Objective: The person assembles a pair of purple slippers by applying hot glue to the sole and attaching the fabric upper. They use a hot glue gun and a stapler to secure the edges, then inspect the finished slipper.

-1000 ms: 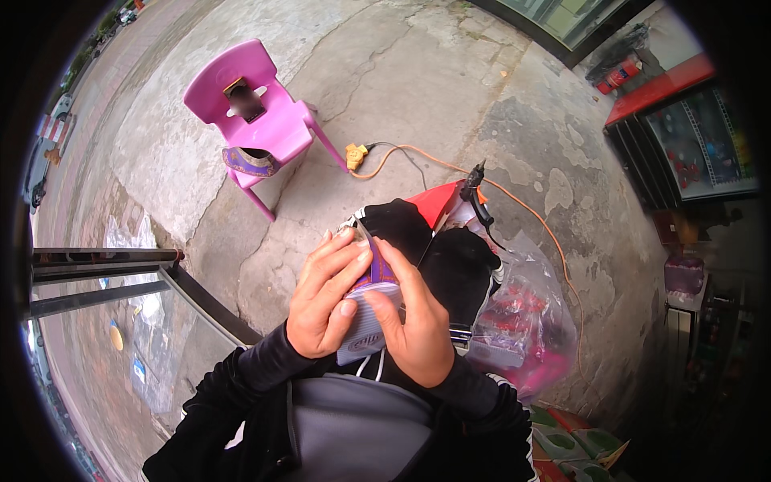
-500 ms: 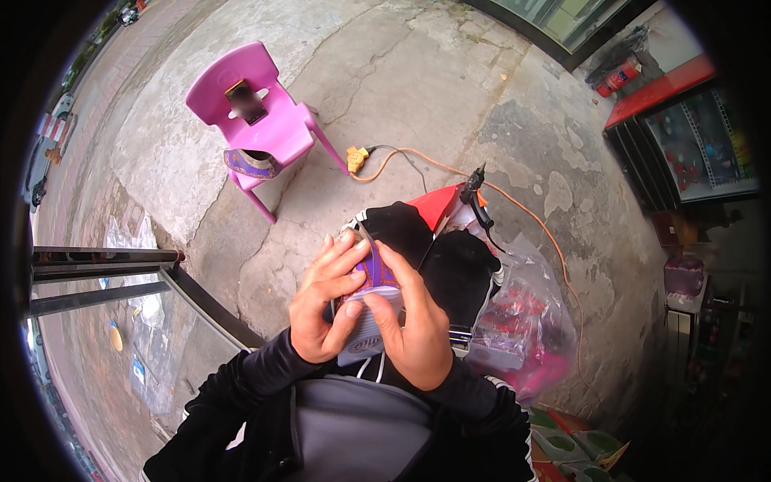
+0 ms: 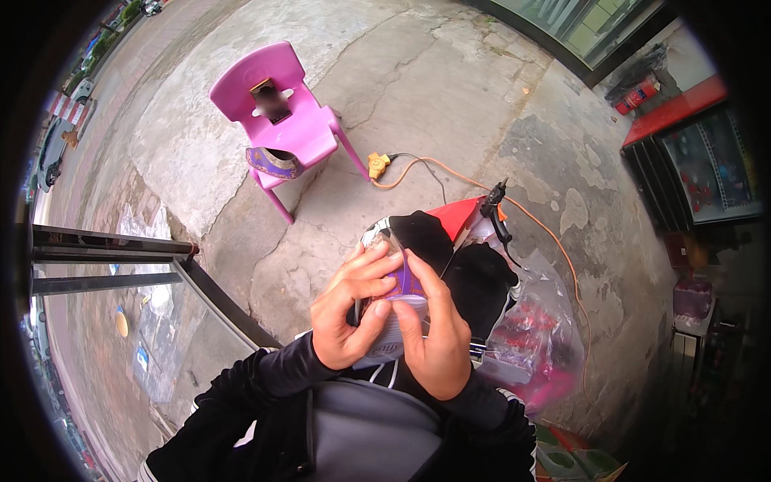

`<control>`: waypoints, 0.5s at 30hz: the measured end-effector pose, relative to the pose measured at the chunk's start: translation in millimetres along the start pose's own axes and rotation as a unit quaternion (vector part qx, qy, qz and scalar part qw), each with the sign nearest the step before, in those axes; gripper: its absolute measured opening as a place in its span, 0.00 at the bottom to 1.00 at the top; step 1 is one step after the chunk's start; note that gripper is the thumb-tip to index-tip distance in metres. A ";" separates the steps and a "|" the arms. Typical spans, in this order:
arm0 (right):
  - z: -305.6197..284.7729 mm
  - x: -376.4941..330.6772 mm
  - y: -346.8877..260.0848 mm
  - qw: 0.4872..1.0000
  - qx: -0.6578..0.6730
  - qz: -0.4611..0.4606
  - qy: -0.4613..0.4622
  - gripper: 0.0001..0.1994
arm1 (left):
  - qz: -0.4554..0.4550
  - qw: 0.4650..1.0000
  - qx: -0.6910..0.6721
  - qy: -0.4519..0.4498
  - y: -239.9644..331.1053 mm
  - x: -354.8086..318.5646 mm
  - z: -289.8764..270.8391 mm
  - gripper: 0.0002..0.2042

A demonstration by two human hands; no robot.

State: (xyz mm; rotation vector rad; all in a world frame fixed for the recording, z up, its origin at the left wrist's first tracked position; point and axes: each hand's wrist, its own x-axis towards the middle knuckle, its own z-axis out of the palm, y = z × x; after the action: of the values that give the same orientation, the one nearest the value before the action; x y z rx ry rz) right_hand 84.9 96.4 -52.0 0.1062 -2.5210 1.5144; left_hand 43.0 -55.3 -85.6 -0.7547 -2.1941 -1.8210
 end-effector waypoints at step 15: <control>-0.3 -2.2 -4.4 1.000 -0.001 -0.009 -0.002 0.23 | 0.011 0.999 -0.007 0.031 -0.9 -0.5 7.7 0.11</control>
State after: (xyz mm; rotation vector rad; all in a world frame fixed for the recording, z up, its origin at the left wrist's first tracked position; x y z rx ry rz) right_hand 87.8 94.5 -48.5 0.1307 -2.5170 1.5072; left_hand 44.3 -48.2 -88.4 -0.7121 -2.1301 -1.8257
